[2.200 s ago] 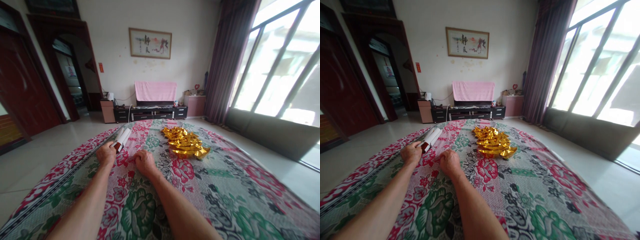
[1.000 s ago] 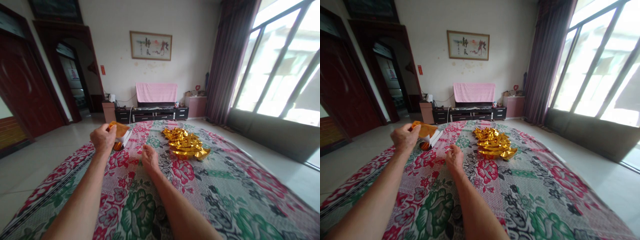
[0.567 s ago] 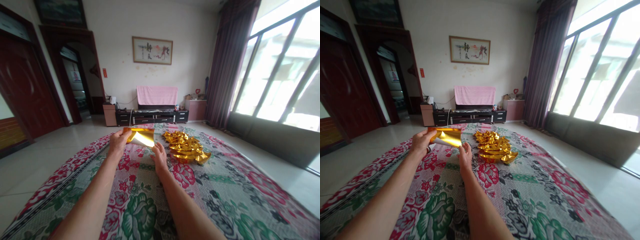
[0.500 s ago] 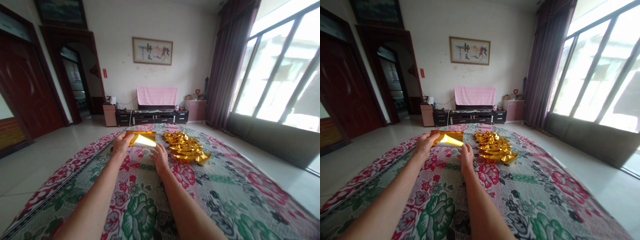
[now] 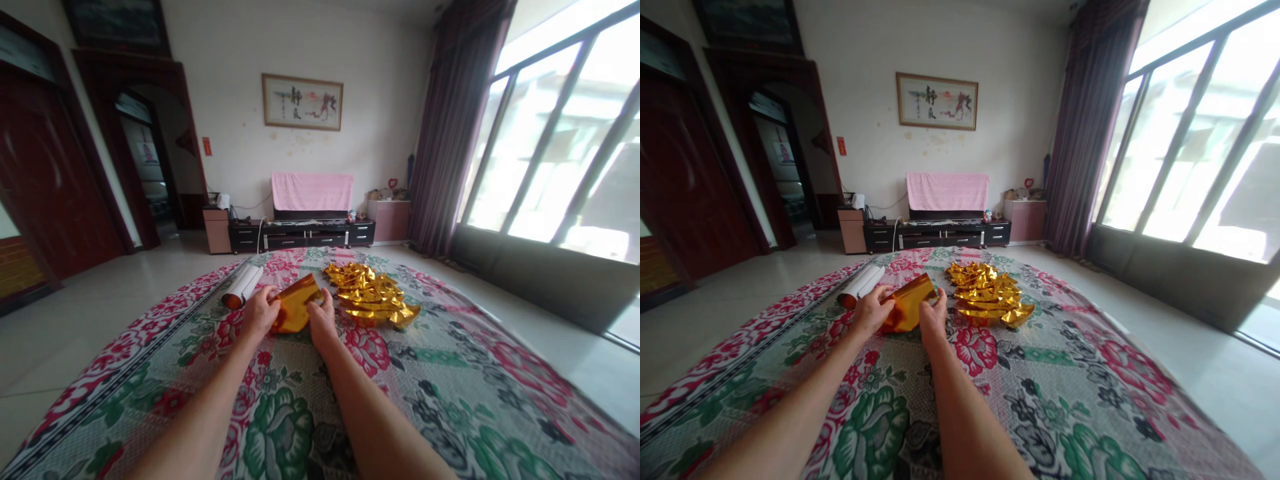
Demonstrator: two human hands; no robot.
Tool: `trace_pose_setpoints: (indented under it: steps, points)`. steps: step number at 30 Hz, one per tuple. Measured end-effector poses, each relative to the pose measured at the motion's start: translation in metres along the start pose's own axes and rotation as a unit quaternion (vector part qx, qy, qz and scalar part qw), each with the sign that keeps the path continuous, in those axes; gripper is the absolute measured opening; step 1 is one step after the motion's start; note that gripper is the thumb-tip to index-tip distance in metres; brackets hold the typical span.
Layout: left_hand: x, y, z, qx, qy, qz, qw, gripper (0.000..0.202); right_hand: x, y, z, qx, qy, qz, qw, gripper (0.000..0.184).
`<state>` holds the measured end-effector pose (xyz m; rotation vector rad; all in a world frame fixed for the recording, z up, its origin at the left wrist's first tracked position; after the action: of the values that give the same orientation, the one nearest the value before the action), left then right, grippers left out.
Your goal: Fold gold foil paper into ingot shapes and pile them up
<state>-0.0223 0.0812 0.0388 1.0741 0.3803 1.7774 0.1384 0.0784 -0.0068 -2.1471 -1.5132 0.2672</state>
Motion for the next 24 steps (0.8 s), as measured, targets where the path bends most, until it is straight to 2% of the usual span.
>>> trace_pose_setpoints:
  steps: [3,5,8,11,13,16,19,22,24]
  points:
    - [-0.001,0.008,0.014,0.086,-0.059,-0.002,0.995,0.04,-0.002,-0.001,-0.011,-0.09,0.071,0.004,0.993,0.065]
    - [-0.001,0.015,0.024,0.124,-0.085,0.004,0.989,0.041,-0.006,-0.005,-0.023,-0.158,0.13,-0.007,0.979,0.062]
    - [0.0,0.026,0.036,0.133,-0.085,0.011,0.987,0.044,-0.015,-0.014,-0.04,-0.219,0.209,-0.038,0.952,0.061]
    - [0.003,0.029,0.043,0.138,-0.085,-0.017,0.987,0.027,-0.023,-0.022,-0.051,-0.238,0.252,-0.067,0.935,0.062]
    - [0.004,0.027,0.041,0.12,-0.064,-0.035,0.99,0.022,-0.026,-0.025,-0.054,-0.231,0.26,-0.073,0.935,0.066]
    - [0.004,0.024,0.033,0.074,-0.023,-0.029,0.997,0.026,-0.025,-0.021,-0.052,-0.222,0.251,-0.058,0.94,0.069]
    - [0.003,0.021,0.026,0.023,-0.004,-0.009,1.0,0.028,-0.019,-0.012,-0.046,-0.243,0.23,-0.034,0.942,0.049]
    - [0.001,0.017,0.023,-0.022,-0.026,-0.009,0.999,0.028,-0.013,-0.007,-0.04,-0.269,0.207,-0.036,0.94,0.024]
    - [0.001,0.015,0.022,-0.036,-0.046,-0.018,0.998,0.026,-0.012,-0.007,-0.04,-0.264,0.209,-0.049,0.94,0.019]
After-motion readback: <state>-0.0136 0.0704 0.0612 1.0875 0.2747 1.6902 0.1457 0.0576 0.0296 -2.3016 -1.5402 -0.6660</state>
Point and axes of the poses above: each hand's wrist, its own x-axis towards the middle knuckle, its own y-axis out of the back of the hand, z = x × y, the point moved 5 cm from there along x, towards the middle knuckle, and after that the axes turned 5 degrees about x, right-handed, at the moved point
